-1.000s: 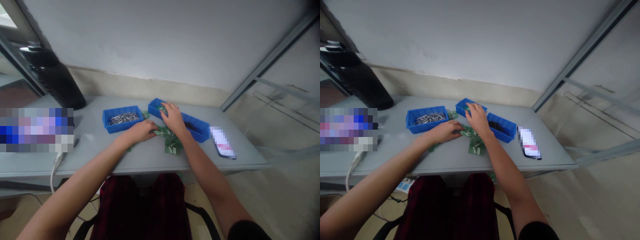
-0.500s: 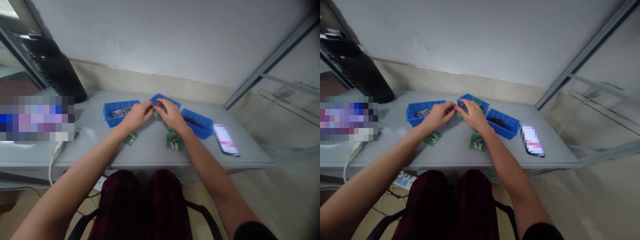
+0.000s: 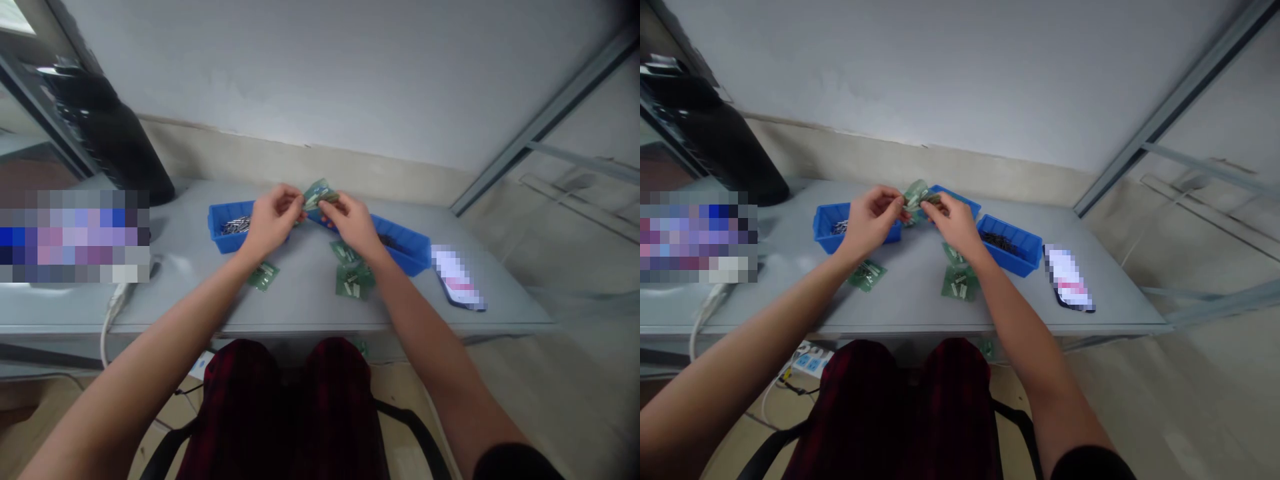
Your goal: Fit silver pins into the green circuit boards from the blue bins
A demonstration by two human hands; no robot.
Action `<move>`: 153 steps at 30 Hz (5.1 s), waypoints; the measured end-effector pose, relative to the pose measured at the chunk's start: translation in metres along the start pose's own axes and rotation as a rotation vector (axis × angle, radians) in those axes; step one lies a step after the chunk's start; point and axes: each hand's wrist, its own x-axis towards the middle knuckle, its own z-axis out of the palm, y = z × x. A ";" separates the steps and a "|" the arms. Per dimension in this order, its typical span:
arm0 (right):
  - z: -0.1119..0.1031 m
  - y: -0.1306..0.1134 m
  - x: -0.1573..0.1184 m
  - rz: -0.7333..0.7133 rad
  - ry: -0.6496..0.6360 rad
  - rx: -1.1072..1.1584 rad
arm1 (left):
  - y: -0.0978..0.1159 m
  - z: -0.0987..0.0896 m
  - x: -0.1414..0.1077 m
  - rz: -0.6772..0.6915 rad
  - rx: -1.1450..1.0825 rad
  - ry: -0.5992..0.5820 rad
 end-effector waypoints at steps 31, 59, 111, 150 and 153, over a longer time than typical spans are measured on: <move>-0.001 -0.003 -0.002 -0.171 0.026 -0.288 | -0.002 -0.008 0.001 0.096 0.332 -0.024; 0.002 -0.003 -0.005 -0.139 0.087 -0.185 | -0.003 -0.011 0.002 0.045 0.139 -0.004; 0.002 0.002 -0.001 -0.202 -0.001 -0.170 | -0.002 -0.011 0.004 0.120 0.323 0.038; 0.002 0.005 0.000 -0.062 -0.025 0.016 | 0.000 -0.013 0.008 -0.130 0.046 -0.078; 0.003 0.007 0.001 -0.058 -0.026 0.040 | 0.003 -0.014 0.009 -0.133 0.030 -0.046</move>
